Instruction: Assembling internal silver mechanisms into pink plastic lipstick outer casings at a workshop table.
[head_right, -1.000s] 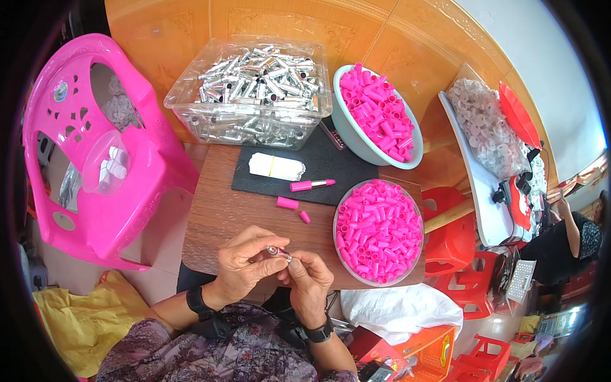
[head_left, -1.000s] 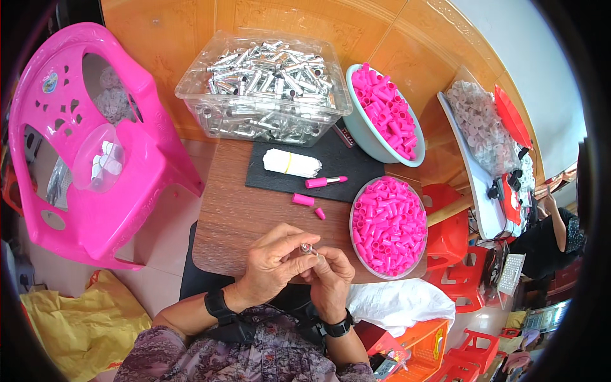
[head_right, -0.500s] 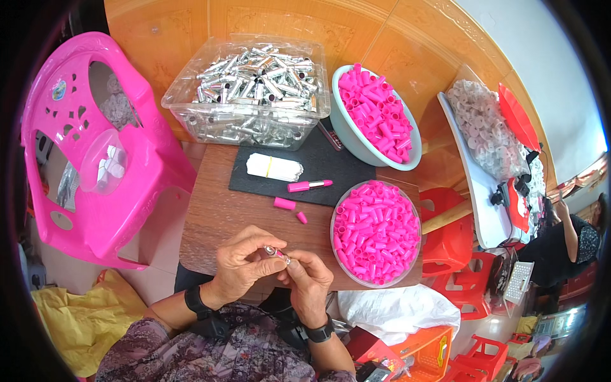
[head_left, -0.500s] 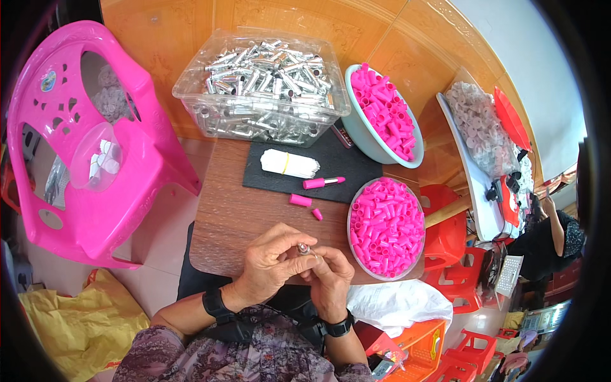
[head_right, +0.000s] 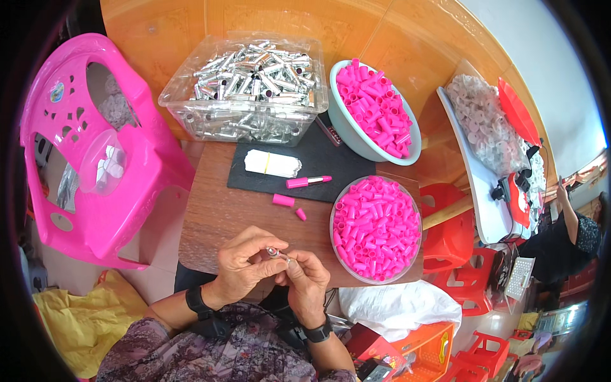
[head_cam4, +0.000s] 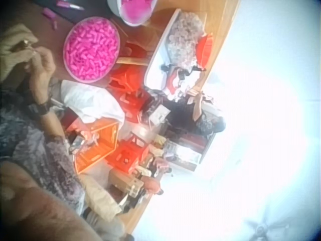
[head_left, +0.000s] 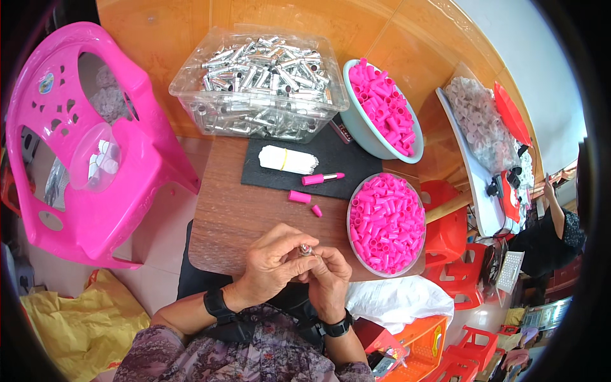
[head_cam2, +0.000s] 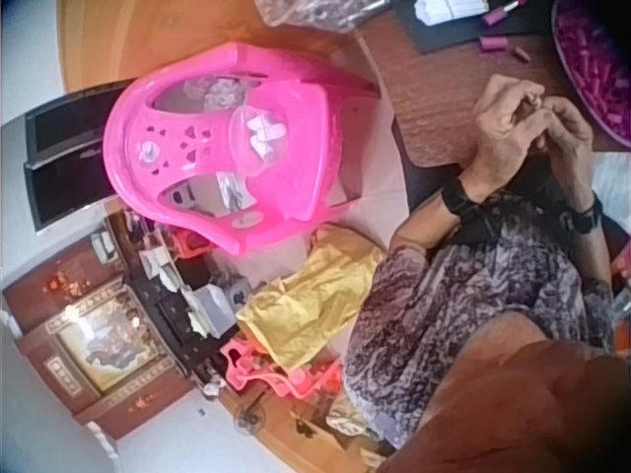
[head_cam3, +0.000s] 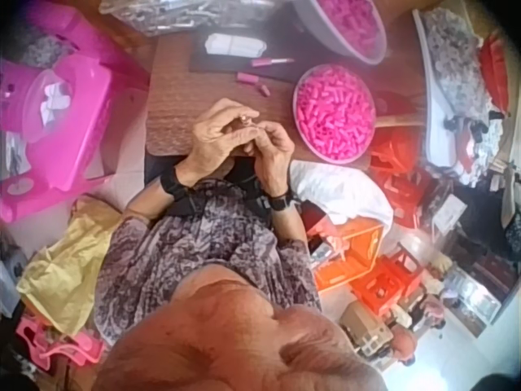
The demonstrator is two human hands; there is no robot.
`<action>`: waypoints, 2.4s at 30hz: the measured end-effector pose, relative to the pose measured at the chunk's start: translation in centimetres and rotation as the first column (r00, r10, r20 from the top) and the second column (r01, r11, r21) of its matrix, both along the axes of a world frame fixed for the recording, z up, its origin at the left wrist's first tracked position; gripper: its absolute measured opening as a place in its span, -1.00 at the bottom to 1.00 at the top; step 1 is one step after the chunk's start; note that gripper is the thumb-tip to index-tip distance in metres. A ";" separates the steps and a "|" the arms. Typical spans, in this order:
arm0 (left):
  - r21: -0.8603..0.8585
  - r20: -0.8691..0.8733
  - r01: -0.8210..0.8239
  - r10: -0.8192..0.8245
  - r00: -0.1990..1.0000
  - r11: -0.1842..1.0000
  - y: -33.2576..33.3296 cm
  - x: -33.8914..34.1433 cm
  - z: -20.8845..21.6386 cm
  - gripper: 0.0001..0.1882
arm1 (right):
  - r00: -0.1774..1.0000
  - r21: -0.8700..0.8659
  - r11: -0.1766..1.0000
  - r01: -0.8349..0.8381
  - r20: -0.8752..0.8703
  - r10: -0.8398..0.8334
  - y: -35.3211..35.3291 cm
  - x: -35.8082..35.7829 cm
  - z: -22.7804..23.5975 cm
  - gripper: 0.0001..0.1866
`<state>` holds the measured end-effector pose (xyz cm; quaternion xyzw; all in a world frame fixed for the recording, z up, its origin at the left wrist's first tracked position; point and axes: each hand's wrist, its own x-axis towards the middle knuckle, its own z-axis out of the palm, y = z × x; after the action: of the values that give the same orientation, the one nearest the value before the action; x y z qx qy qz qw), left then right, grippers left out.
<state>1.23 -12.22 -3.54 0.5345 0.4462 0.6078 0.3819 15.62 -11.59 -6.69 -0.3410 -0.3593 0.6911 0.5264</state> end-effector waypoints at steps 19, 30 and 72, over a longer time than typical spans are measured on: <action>0.051 -0.112 0.031 -0.025 0.993 0.998 0.0 -0.1 -0.2 -0.71 | 0.999 0.031 0.999 0.013 0.047 -0.014 0.3 0.4 -0.4 -0.89; 0.031 -0.069 0.051 -0.049 0.996 0.998 -0.1 0.0 0.3 -0.72 | 1.000 -0.014 1.000 0.002 0.007 -0.002 0.3 0.4 -0.2 -0.90; 0.277 -0.367 -0.018 0.123 0.922 0.961 0.7 0.2 0.5 -0.68 | 0.999 0.006 0.999 -0.044 -0.002 0.044 1.3 0.6 -1.6 -0.86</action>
<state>1.44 -11.53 -3.02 0.6722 0.4448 0.5607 0.1898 16.22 -10.32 -8.31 -0.3307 -0.3681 0.7019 0.5124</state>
